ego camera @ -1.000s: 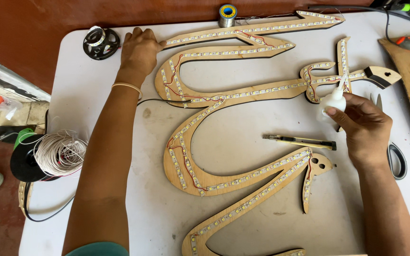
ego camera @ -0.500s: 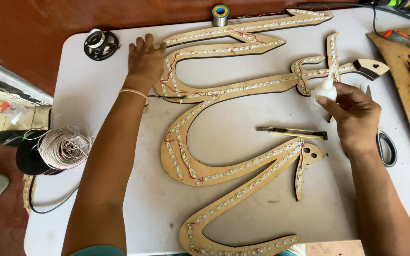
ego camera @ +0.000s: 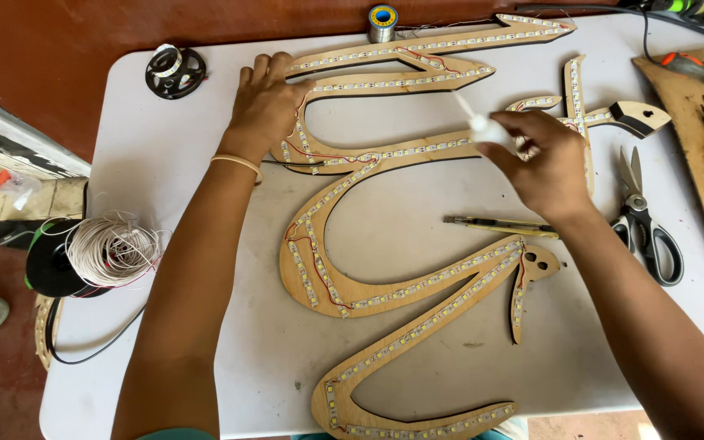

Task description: The person applies glue from a white bottle along the edges of LED strips mounted on wooden letter-shaped pieces. They press the strips down to secure them and continue applying glue to different sections of the letters on a white workbench.

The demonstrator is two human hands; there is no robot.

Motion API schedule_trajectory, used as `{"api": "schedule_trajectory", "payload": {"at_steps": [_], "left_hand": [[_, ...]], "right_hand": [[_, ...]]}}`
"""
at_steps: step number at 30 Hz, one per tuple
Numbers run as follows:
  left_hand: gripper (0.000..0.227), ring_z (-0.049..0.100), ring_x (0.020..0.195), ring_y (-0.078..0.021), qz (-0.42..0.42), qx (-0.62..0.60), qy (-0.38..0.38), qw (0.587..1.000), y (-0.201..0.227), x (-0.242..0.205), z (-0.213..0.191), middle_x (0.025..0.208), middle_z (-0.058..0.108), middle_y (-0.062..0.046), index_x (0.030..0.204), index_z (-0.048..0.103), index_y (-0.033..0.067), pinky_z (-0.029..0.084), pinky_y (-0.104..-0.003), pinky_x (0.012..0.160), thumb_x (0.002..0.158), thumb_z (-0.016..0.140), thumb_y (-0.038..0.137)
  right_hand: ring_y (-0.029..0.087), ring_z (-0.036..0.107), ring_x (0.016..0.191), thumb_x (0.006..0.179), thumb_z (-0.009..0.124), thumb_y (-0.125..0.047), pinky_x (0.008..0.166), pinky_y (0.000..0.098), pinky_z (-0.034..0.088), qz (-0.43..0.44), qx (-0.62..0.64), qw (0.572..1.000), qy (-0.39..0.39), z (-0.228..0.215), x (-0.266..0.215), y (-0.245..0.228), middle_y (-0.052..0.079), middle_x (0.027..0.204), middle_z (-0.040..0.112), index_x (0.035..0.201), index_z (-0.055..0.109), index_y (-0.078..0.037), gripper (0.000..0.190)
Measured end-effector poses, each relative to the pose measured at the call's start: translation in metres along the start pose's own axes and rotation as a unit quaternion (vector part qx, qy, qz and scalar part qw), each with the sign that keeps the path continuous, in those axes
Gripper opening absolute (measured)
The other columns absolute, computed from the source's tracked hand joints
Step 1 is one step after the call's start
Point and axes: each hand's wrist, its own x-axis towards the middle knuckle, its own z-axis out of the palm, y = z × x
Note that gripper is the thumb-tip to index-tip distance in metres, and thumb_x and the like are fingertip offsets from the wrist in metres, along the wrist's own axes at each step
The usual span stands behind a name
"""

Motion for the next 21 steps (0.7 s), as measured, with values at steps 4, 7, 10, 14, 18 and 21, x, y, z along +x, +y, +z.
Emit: {"api": "schedule_trajectory", "payload": {"at_steps": [4,7,10,14,18,21], "left_hand": [[0.092,0.038,0.123,-0.0381,-0.059,-0.069,-0.006,0.996,-0.003,0.007,-0.013,0.142,0.043,-0.011,0.126,0.075,0.032,0.04,-0.051,0.091,0.038,0.091,0.01],[0.099,0.038,0.123,-0.039,-0.08,-0.093,0.032,0.992,0.0,0.006,-0.01,0.143,0.042,-0.012,0.117,0.075,0.0268,0.042,-0.05,0.091,0.022,0.095,0.007],[0.063,0.033,0.13,-0.0383,-0.065,-0.077,0.019,0.995,0.007,0.003,-0.002,0.148,0.037,-0.012,0.114,0.073,0.0316,0.039,-0.051,0.095,0.065,0.079,-0.006],[0.035,0.033,0.129,-0.0399,-0.068,-0.071,0.015,0.995,0.007,-0.001,0.008,0.147,0.037,-0.014,0.115,0.076,0.0326,0.037,-0.055,0.095,0.09,0.066,0.01],[0.046,0.034,0.126,-0.0399,-0.045,-0.07,0.017,0.996,0.005,-0.001,0.002,0.143,0.042,-0.015,0.117,0.078,0.031,0.038,-0.055,0.092,0.082,0.068,0.004],[0.05,0.034,0.128,-0.042,-0.038,-0.059,0.014,0.997,0.004,-0.003,0.0,0.145,0.042,-0.017,0.119,0.078,0.0307,0.037,-0.056,0.093,0.08,0.068,0.001]], "right_hand": [[0.028,0.065,0.085,0.095,0.085,-0.007,0.073,0.0388,0.049,-0.113,-0.015,0.993,-0.006,0.057,0.06,-0.009,0.016,0.107,0.072,0.123,0.074,-0.002,0.03],[0.032,0.07,0.095,0.093,0.084,-0.013,0.082,0.0407,0.054,-0.175,-0.079,0.981,0.011,0.104,0.094,0.002,0.01,0.111,0.072,0.124,0.074,-0.007,0.033],[0.032,0.068,0.096,0.089,0.082,-0.026,0.084,0.0476,0.053,-0.187,-0.241,0.952,0.003,0.14,0.112,0.018,0.006,0.109,0.07,0.122,0.076,-0.017,0.035],[0.027,0.069,0.091,0.076,0.086,-0.028,0.085,0.0418,0.052,-0.241,-0.377,0.894,0.023,0.162,0.124,0.025,0.0,0.102,0.07,0.113,0.077,-0.025,0.038],[0.024,0.067,0.084,0.073,0.078,-0.02,0.077,0.0374,0.053,-0.291,-0.419,0.858,0.054,0.167,0.131,0.02,0.0,0.095,0.069,0.099,0.076,-0.023,0.027],[0.025,0.065,0.08,0.072,0.07,-0.012,0.073,0.0367,0.052,-0.303,-0.427,0.849,0.071,0.169,0.131,0.014,-0.002,0.088,0.067,0.09,0.075,-0.023,0.021]]}}
